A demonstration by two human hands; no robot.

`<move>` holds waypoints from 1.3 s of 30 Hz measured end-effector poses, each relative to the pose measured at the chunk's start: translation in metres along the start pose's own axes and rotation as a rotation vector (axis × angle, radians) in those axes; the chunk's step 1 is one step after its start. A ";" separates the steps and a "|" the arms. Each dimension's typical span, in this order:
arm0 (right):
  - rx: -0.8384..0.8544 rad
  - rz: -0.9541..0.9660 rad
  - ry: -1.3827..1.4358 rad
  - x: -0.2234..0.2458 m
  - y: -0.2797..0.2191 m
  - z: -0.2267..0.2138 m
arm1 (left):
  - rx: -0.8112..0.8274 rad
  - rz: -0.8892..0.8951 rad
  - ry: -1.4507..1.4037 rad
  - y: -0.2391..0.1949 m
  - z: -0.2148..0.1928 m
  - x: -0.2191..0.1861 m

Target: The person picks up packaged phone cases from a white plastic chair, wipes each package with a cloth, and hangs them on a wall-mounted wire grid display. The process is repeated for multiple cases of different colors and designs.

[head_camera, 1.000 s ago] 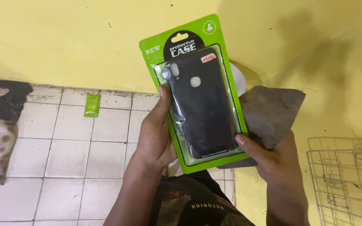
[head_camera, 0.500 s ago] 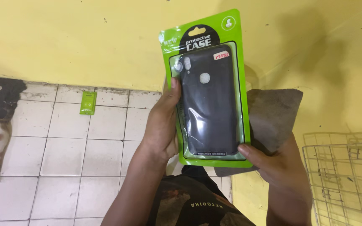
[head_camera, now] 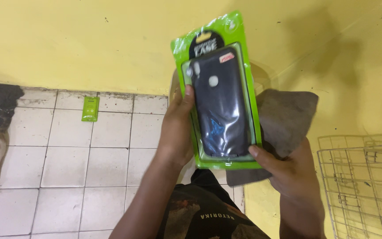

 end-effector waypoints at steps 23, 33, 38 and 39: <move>0.065 -0.594 -0.960 0.012 0.094 0.129 | 0.354 -0.044 -0.384 0.008 0.003 0.055; 0.327 -0.352 -0.914 -0.032 0.046 0.130 | 0.119 -0.069 -0.847 0.065 -0.047 0.112; 0.373 -0.271 -0.721 -0.048 0.036 0.106 | -0.090 -0.223 -0.644 0.077 -0.039 0.116; 0.364 -0.292 -0.678 -0.055 0.039 0.098 | -0.145 -0.255 -0.585 0.077 -0.038 0.117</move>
Point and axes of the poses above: each hand's wrist, its own y-axis towards the middle knuckle, its own z-axis out of the palm, x = y × z, the point moved 7 cm from there along y, towards the middle knuckle, and after that the axes turned 10 degrees about y, right-handed, at the moved point
